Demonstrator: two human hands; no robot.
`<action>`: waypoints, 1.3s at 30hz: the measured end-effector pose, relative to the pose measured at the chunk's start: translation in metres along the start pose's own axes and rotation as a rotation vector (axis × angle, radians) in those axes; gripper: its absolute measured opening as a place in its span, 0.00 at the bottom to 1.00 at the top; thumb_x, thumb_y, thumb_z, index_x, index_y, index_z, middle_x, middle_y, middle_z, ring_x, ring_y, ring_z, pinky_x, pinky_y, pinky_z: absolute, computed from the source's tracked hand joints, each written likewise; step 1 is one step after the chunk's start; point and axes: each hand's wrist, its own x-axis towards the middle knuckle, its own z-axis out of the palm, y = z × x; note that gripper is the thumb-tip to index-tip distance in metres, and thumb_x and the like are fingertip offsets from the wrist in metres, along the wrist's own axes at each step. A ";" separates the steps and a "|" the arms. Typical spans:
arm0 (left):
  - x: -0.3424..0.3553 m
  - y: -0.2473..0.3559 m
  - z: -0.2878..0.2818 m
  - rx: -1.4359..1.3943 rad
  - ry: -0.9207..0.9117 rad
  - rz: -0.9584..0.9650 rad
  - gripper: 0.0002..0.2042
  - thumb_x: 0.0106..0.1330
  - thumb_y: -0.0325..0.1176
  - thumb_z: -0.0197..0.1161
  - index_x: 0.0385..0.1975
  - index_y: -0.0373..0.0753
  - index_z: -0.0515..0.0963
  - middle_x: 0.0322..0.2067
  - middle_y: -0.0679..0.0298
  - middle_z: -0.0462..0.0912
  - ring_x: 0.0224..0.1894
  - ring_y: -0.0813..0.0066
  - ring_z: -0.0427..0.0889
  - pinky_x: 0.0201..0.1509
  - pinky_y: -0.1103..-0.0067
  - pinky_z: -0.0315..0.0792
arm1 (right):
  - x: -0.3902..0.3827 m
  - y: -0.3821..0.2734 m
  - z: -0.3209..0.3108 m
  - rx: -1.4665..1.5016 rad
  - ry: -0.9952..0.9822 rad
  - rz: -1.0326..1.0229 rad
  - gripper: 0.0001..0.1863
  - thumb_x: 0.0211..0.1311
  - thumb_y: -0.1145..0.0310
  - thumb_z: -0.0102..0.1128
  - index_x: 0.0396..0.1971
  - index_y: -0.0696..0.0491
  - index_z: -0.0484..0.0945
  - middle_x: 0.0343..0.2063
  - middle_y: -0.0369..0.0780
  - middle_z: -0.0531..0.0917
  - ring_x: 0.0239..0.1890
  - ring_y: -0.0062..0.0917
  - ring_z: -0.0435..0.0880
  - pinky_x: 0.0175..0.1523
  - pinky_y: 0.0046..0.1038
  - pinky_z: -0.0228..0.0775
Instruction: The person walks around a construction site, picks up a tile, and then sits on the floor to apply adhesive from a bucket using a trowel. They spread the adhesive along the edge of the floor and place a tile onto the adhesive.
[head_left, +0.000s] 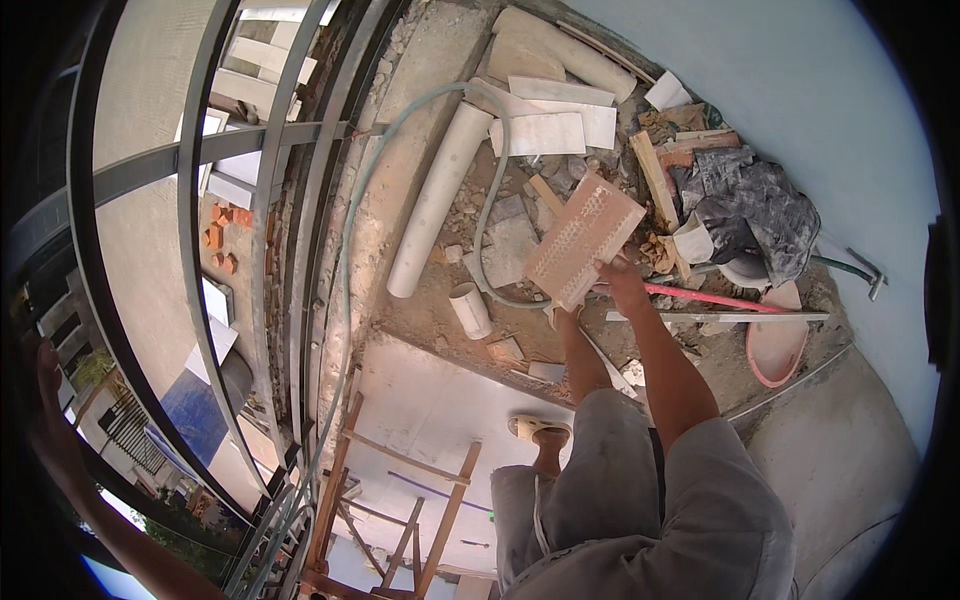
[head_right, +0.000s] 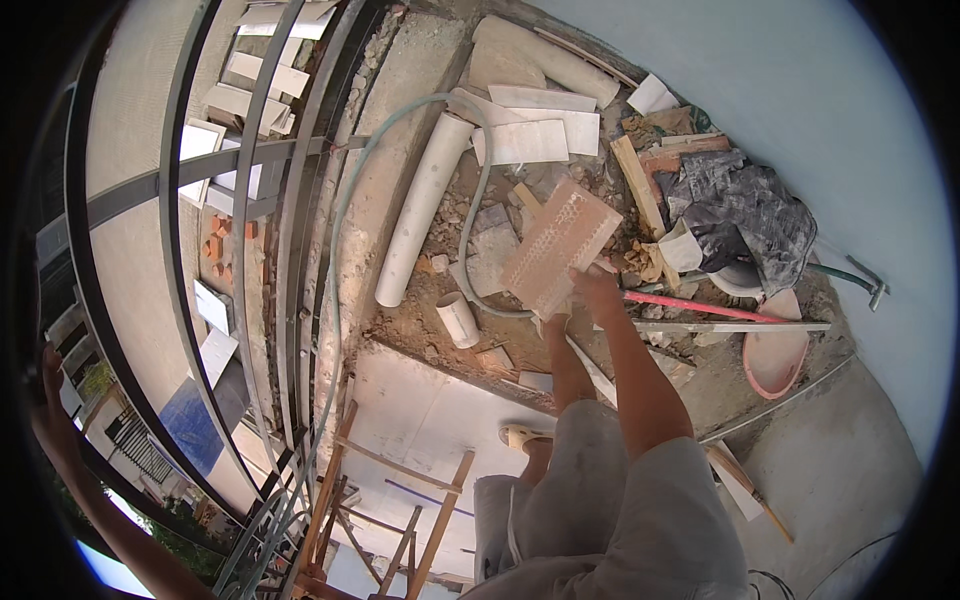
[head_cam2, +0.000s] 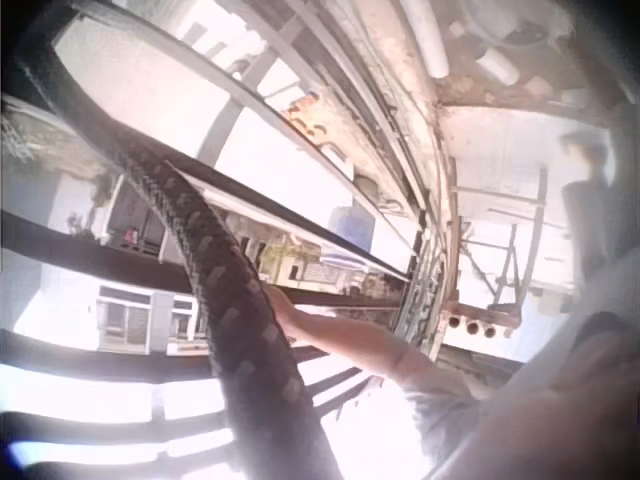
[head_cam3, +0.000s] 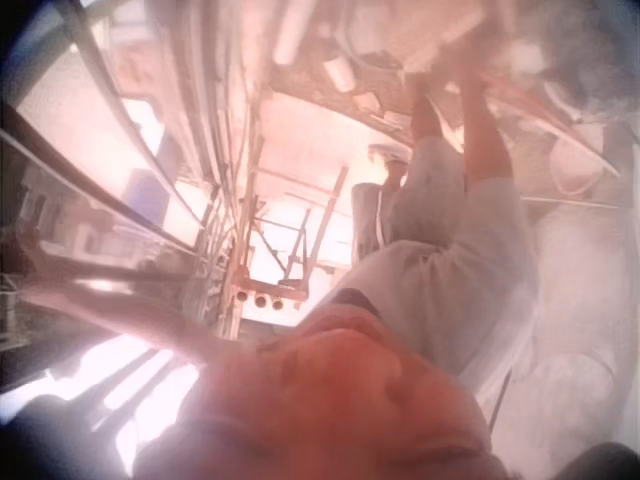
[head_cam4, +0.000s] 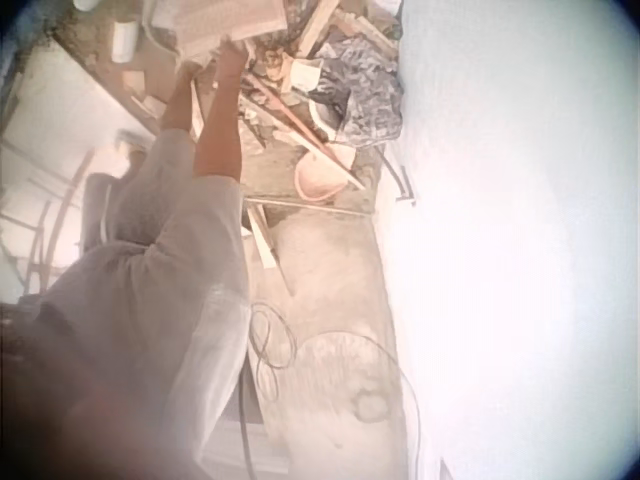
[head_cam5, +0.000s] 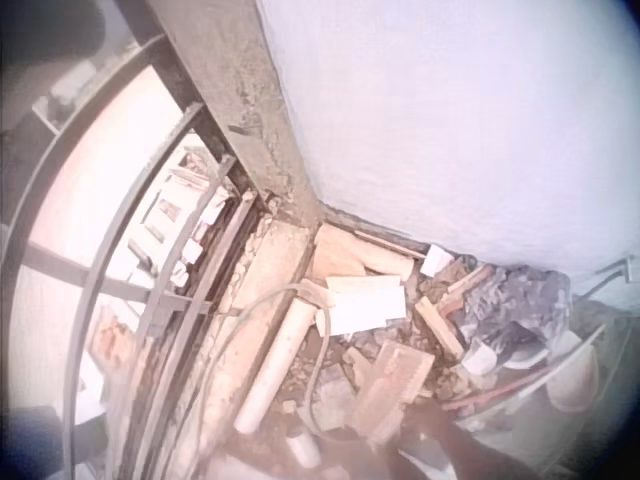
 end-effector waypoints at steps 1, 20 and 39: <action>-0.001 0.009 0.009 0.040 0.042 -0.005 0.19 0.74 0.38 0.56 0.62 0.39 0.73 0.56 0.55 0.80 0.56 0.68 0.80 0.63 0.71 0.73 | -0.019 -0.008 0.001 -0.035 -0.047 -0.001 0.18 0.65 0.62 0.64 0.52 0.52 0.78 0.44 0.37 0.85 0.43 0.25 0.85 0.45 0.32 0.79; -0.683 0.309 0.124 -2.063 0.081 -0.953 0.36 0.71 0.48 0.60 0.69 0.29 0.55 0.67 0.49 0.61 0.62 0.63 0.73 0.62 0.69 0.73 | -0.502 0.076 0.266 -1.324 -1.173 -1.651 0.12 0.53 0.75 0.64 0.39 0.57 0.80 0.33 0.41 0.79 0.34 0.39 0.79 0.41 0.39 0.74; -1.033 0.390 0.072 -1.879 1.555 -2.115 0.29 0.65 0.31 0.63 0.65 0.32 0.63 0.58 0.54 0.73 0.59 0.61 0.75 0.63 0.66 0.71 | -0.682 0.405 0.359 -1.806 -2.242 -0.760 0.16 0.61 0.67 0.63 0.45 0.60 0.80 0.43 0.50 0.81 0.49 0.44 0.79 0.56 0.37 0.71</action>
